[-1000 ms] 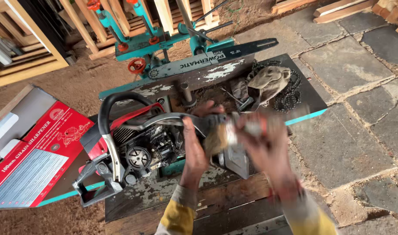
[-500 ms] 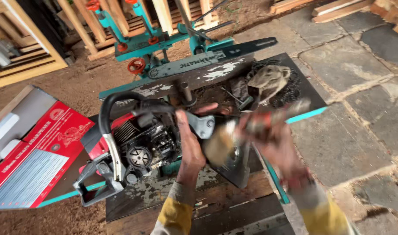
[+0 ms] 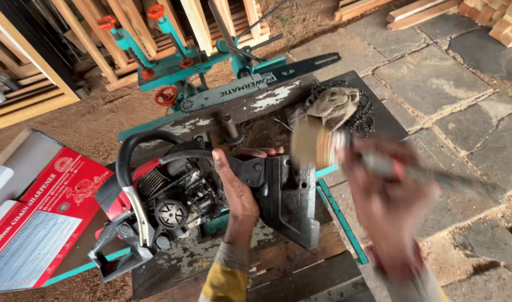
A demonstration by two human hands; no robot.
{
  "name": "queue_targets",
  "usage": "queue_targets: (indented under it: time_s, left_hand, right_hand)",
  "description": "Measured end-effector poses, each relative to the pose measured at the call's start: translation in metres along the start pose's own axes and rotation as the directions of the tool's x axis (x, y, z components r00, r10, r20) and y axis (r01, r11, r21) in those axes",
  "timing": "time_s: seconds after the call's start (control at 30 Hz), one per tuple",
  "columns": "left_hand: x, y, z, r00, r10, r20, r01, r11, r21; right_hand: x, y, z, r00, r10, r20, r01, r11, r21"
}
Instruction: The person cleans a chainsaw engine cover and a carburetor using a brush and a rag. They scrub the cover, wipe it down, and then use a brush and a wrench to clean the carburetor, removing debris from its crevices.
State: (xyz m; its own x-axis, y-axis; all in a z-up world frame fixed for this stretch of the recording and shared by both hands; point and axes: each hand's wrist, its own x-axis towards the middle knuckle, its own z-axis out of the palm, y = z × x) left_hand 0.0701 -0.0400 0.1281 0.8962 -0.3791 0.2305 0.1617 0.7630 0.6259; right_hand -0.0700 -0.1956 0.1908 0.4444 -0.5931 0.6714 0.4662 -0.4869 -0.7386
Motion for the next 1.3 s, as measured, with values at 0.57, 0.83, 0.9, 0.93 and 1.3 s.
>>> queue_targets:
  time_s: [0.57, 0.83, 0.9, 0.93, 1.3]
  left_hand:
    - [0.000, -0.089, -0.104, 0.948, 0.215, -0.236, -0.106, 0.909, 0.402]
    - [0.012, -0.038, -0.047, 0.898, 0.399, 0.186, -0.431, 0.707, 0.560]
    - [0.012, -0.038, -0.052, 0.887, 0.406, 0.219, -0.458, 0.720, 0.522]
    - [0.015, -0.043, -0.057, 0.942, 0.334, 0.027, -0.274, 0.721, 0.637]
    - [0.001, -0.048, -0.059, 0.915, 0.348, 0.206, -0.404, 0.802, 0.440]
  right_hand:
    - [0.008, 0.043, 0.034, 0.988, 0.112, 0.108, -0.083, 0.967, -0.242]
    - [-0.030, 0.037, 0.025, 0.862, 0.420, 0.284, -0.402, 0.908, -0.120]
    - [-0.021, 0.042, 0.015, 0.291, 0.872, 0.394, -0.877, 0.078, 0.474]
    - [-0.016, 0.045, 0.013, 0.549, 0.799, 0.245, -0.826, 0.474, 0.303]
    - [-0.020, 0.080, -0.004, 0.837, 0.199, 0.510, 0.041, 0.906, -0.421]
